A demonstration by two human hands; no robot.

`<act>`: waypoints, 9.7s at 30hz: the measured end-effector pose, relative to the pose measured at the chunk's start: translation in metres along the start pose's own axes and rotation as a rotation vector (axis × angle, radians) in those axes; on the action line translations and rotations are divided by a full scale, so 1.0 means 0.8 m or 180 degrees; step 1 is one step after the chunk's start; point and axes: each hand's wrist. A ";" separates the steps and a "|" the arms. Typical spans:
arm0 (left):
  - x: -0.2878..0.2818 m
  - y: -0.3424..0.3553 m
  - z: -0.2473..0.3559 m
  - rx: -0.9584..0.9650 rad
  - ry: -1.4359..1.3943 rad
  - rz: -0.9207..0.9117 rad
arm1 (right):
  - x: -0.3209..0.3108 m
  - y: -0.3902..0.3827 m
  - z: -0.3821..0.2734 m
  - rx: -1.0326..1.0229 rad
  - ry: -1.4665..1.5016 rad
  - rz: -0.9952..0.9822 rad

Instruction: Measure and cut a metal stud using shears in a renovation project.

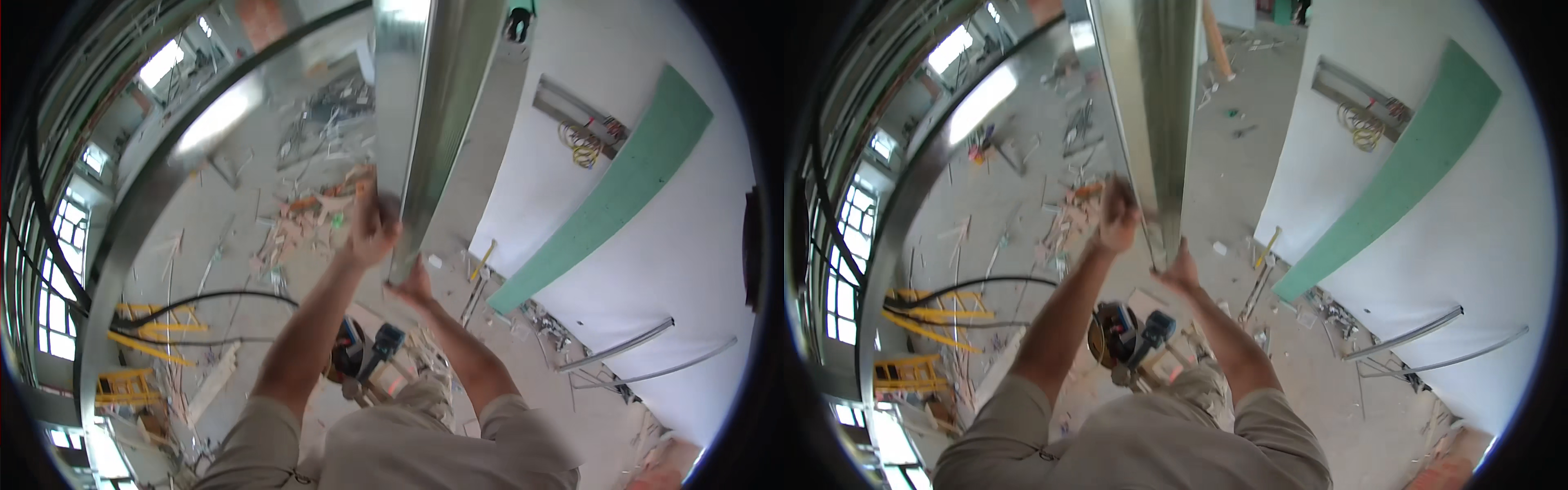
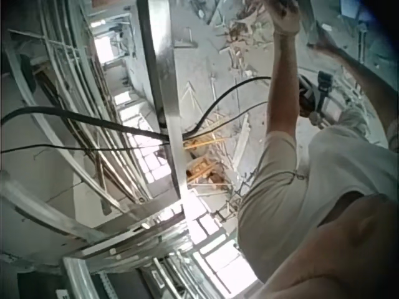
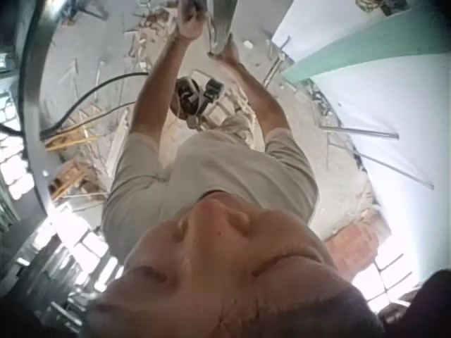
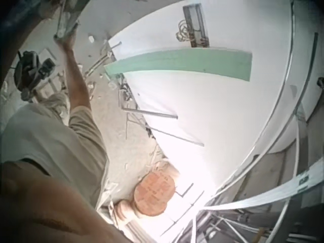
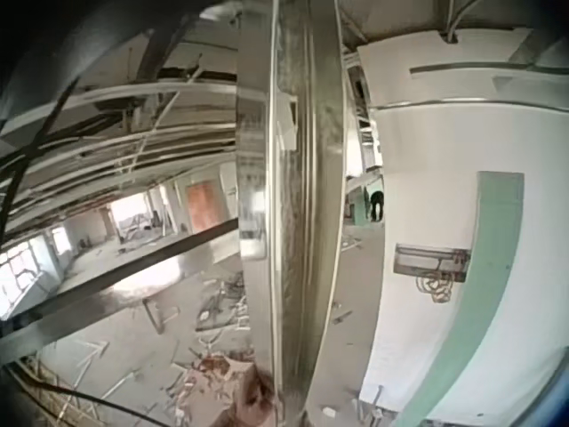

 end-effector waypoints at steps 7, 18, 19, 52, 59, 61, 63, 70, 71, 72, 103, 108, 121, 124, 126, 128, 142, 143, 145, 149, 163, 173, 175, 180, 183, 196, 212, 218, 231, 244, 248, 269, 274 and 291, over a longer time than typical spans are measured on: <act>-0.029 0.024 0.028 -0.0370 0.0216 -0.0035 | 0.006 0.038 -0.044 0.0391 -0.0097 -0.0375; -0.118 -0.078 0.070 -0.0646 0.1146 -0.0097 | 0.122 -0.004 -0.072 0.0407 0.0293 -0.1774; -0.128 -0.089 0.075 -0.0659 0.1156 -0.0074 | 0.128 -0.015 -0.072 0.0407 0.0297 -0.1802; -0.280 -0.581 0.205 -0.3052 0.1578 0.1759 | 0.353 -0.152 -0.034 -0.0890 -0.2355 -0.4158; -0.260 -0.567 0.134 -0.3412 0.1848 0.1979 | 0.351 -0.120 -0.011 -0.1094 -0.3240 -0.4591; -0.248 -0.578 0.132 -0.3388 0.1833 0.2237 | 0.298 -0.106 -0.069 -0.0195 -0.2365 -0.4619; -0.240 -0.569 0.127 -0.3366 0.1785 0.2389 | 0.243 -0.065 -0.139 0.0740 -0.1445 -0.4480; -0.231 -0.538 0.132 -0.3837 0.1802 0.2327 | 0.128 -0.059 -0.093 0.0120 0.1703 -0.3018; -0.230 -0.527 0.138 -0.3883 0.1775 0.2421 | 0.119 -0.061 -0.079 0.0150 0.1702 -0.3117; -0.223 -0.514 0.141 -0.3782 0.1824 0.2424 | 0.109 -0.064 -0.063 0.0608 0.1976 -0.3131; -0.205 -0.530 0.121 -0.3189 0.1842 0.1953 | 0.086 -0.142 -0.176 -0.0088 0.0072 -0.3913; -0.207 -0.531 0.128 -0.3165 0.1800 0.1936 | 0.099 -0.139 -0.191 -0.0007 -0.0255 -0.4224; -0.211 -0.535 0.117 -0.3296 0.1757 0.1847 | 0.113 -0.135 -0.222 0.0161 -0.0705 -0.4151; -0.214 -0.530 0.112 -0.3325 0.1726 0.1856 | 0.119 -0.129 -0.220 0.0387 -0.0959 -0.4118; -0.217 -0.530 0.109 -0.3386 0.1829 0.1776 | 0.129 -0.128 -0.196 -0.0159 -0.0760 -0.3813; -0.216 -0.532 0.107 -0.3448 0.1940 0.1708 | 0.133 -0.131 -0.178 -0.0707 -0.0561 -0.3505; -0.204 -0.525 0.104 -0.3693 0.1983 0.1706 | 0.142 -0.137 -0.156 -0.0145 -0.0809 -0.3785; -0.203 -0.526 0.103 -0.3690 0.1987 0.1696 | 0.142 -0.140 -0.151 -0.0187 -0.0764 -0.3782; -0.203 -0.530 0.101 -0.3692 0.1972 0.1708 | 0.143 -0.142 -0.146 -0.0222 -0.0707 -0.3724; -0.201 -0.536 0.096 -0.3692 0.1933 0.1750 | 0.144 -0.148 -0.135 -0.0338 -0.0538 -0.3543; -0.208 -0.545 0.112 -0.3453 0.1576 0.1346 | 0.140 -0.143 -0.146 -0.0318 -0.0755 -0.3593; -0.190 -0.544 0.125 -0.3658 0.2035 0.1705 | 0.137 -0.127 -0.188 0.0006 -0.0835 -0.4035; -0.190 -0.541 0.128 -0.3680 0.2015 0.1667 | 0.139 -0.131 -0.184 -0.0083 -0.0831 -0.3976; -0.189 -0.538 0.131 -0.3761 0.1988 0.1532 | 0.142 -0.140 -0.171 -0.0313 -0.0857 -0.3803; -0.188 -0.543 0.126 -0.3734 0.2109 0.1535 | 0.142 -0.142 -0.167 -0.0300 -0.1018 -0.3817; -0.175 -0.549 0.121 -0.3760 0.2232 0.1568 | 0.140 -0.146 -0.169 -0.0167 -0.0545 -0.3806; -0.213 -0.565 0.123 -0.3906 0.0247 0.1875 | 0.151 -0.149 -0.158 -0.0643 -0.0790 -0.3526; -0.232 -0.577 0.121 -0.3579 -0.0477 0.1850 | 0.121 -0.135 -0.175 -0.0157 -0.0614 -0.3963; -0.267 -0.600 0.111 -0.3391 -0.1224 0.1760 | 0.169 -0.129 -0.171 -0.0276 -0.1180 -0.4017; -0.269 -0.604 0.107 -0.3271 -0.1439 0.1647 | 0.178 -0.122 -0.181 -0.0602 -0.1625 -0.3935; -0.273 -0.610 0.104 -0.3378 -0.1460 0.1722 | 0.180 -0.122 -0.188 -0.0588 -0.1722 -0.4032; -0.284 -0.624 0.090 -0.3092 -0.2308 0.1055 | 0.189 -0.127 -0.200 -0.0393 -0.2007 -0.4042; -0.275 -0.622 0.092 -0.2893 -0.2299 0.1034 | 0.231 -0.125 -0.186 -0.1589 -0.2517 -0.4620; -0.278 -0.626 0.086 -0.3099 -0.2293 0.0940 | 0.197 -0.137 -0.198 -0.0953 -0.2238 -0.4090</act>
Point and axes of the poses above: each hand's wrist, its own y-axis towards the middle knuckle, its own x-axis out of the palm, z = x × y, and after that the axes turned 4 degrees about -x, right-handed
